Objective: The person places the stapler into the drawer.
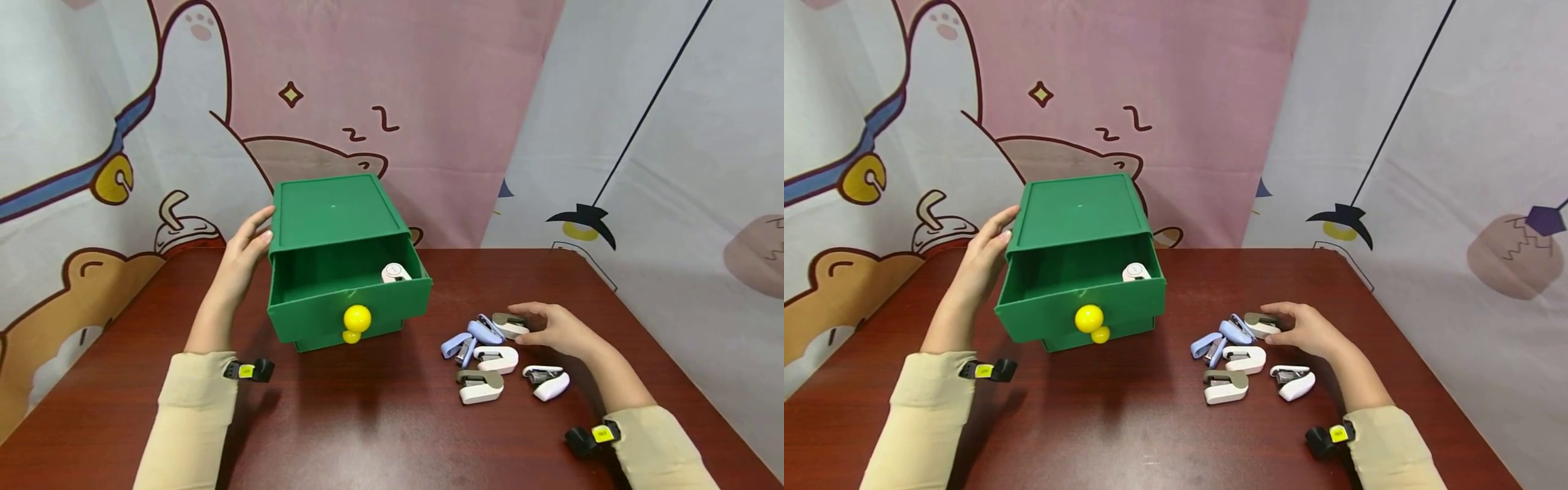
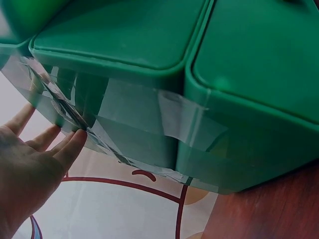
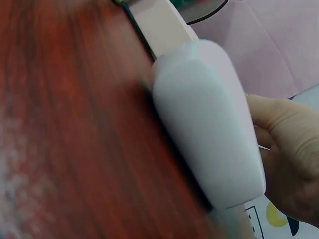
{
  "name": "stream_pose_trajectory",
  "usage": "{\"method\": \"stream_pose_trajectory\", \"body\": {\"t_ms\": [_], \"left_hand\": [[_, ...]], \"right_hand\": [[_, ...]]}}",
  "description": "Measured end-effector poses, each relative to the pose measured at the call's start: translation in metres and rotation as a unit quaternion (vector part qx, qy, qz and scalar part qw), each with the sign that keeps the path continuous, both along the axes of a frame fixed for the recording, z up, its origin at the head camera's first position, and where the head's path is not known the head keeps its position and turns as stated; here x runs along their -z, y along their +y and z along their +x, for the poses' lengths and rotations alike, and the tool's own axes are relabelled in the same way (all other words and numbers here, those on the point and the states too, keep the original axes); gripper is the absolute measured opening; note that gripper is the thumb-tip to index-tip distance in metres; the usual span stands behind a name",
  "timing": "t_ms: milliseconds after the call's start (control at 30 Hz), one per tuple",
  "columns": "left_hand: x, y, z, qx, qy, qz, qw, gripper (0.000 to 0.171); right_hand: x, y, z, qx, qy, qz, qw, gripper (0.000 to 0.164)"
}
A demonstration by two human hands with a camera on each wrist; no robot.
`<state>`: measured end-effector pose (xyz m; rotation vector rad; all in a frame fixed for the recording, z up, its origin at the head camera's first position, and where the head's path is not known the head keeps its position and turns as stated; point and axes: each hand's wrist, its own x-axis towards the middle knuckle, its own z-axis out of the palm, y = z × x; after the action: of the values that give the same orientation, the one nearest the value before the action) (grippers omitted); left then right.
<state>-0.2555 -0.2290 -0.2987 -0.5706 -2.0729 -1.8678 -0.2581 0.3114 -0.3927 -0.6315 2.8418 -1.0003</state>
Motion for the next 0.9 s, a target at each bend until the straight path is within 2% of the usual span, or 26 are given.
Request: {"method": "stream_pose_trajectory", "body": {"t_ms": [367, 533, 767, 900], "left_hand": [[0.0, 0.0, 0.0, 0.005, 0.0, 0.008, 1.0, 0.051], [0.0, 0.001, 0.0, 0.005, 0.001, 0.006, 1.0, 0.051], [0.001, 0.0, -0.001, 0.0, 0.003, -0.002, 1.0, 0.051], [0.0, 0.0, 0.0, -0.001, 0.003, -0.001, 1.0, 0.051]], "right_hand": [[0.005, 0.003, -0.002, 0.004, 0.008, 0.008, 1.0, 0.052], [0.005, 0.002, -0.002, 0.007, 0.026, 0.01, 1.0, 0.047], [-0.006, -0.004, 0.0, 0.022, 0.053, 0.008, 0.998, 0.046], [-0.017, -0.011, 0.003, 0.025, 0.079, -0.011, 0.996, 0.046]]}}
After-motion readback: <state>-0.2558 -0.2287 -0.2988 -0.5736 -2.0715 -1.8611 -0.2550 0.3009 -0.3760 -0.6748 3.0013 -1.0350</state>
